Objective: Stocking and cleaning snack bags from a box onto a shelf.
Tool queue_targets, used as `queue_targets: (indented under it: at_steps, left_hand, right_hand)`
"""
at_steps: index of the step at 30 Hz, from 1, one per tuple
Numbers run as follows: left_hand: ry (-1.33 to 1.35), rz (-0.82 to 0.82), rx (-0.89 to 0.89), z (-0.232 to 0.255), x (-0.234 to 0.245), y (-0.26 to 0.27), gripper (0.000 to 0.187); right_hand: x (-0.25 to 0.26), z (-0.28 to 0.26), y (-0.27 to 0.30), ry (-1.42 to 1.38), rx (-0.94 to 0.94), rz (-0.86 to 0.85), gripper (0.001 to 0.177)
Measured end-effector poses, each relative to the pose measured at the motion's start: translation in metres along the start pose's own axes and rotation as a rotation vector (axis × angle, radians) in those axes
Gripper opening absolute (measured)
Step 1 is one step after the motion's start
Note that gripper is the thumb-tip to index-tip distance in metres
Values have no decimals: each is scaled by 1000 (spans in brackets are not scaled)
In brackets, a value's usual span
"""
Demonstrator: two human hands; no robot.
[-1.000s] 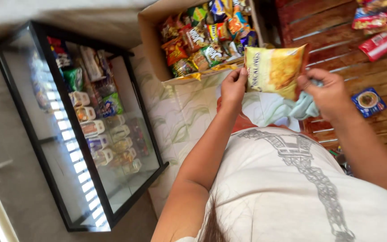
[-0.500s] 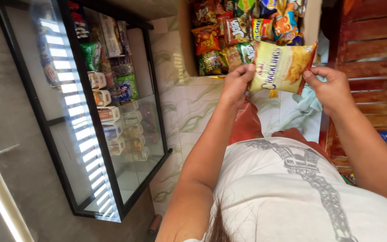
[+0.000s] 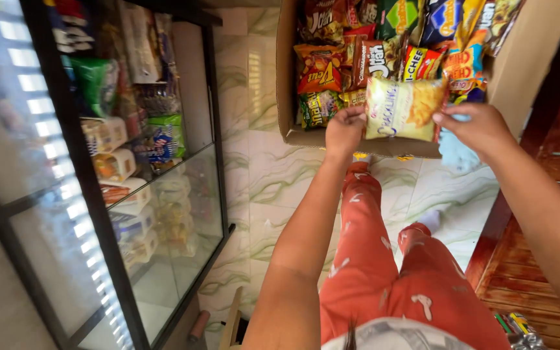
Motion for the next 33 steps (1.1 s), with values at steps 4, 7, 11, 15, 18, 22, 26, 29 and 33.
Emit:
queue_targets:
  at_steps: [4,7,11,15,18,22,26,29,33]
  left_hand:
    - [-95,22,-128,-52,34,-63,28]
    - [-42,15,-145,-85,55,-91,43]
    - [-257,45,-5,-66,79,-114,57]
    - [-82,23,-53,-150,121,-137,62]
    - [-191,-53,-115,-151,133,-142,72]
    - [-286,-62,-103,-123,118,-114,63]
    - [-427,11,-21,-74,86,-60,41]
    - [-457,-3,-33,-51,53,-21,31]
    - [-301,-178,30,-66,22,36,23]
  right_hand:
    - [-58,-6,-88,185,55,13,43]
    - [-97,-3,-130,202,-80,-59,42]
    - [-155,12,-192,168,-25,-78,39]
    - [-180,-8,-187,356,-118,-79,42]
    - [-192,14,-199,247,-17,-89,50]
    - [-162,25,-167,271,113,-45,49]
    - [-100,35,-102,133,206,-34,42]
    - [-55,57,-60,88,221,8,41]
    - [-12,93,22,-11,132,87,38]
Point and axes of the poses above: each hand's wrist, its own y-axis away from the middle knuckle, its own x-axis out of the back of the hand, z = x × y, the point moved 1 cm from there along -y, towards the middle knuckle, and after that the axes turned 15 degrees about -x, right-handed, at the moved point
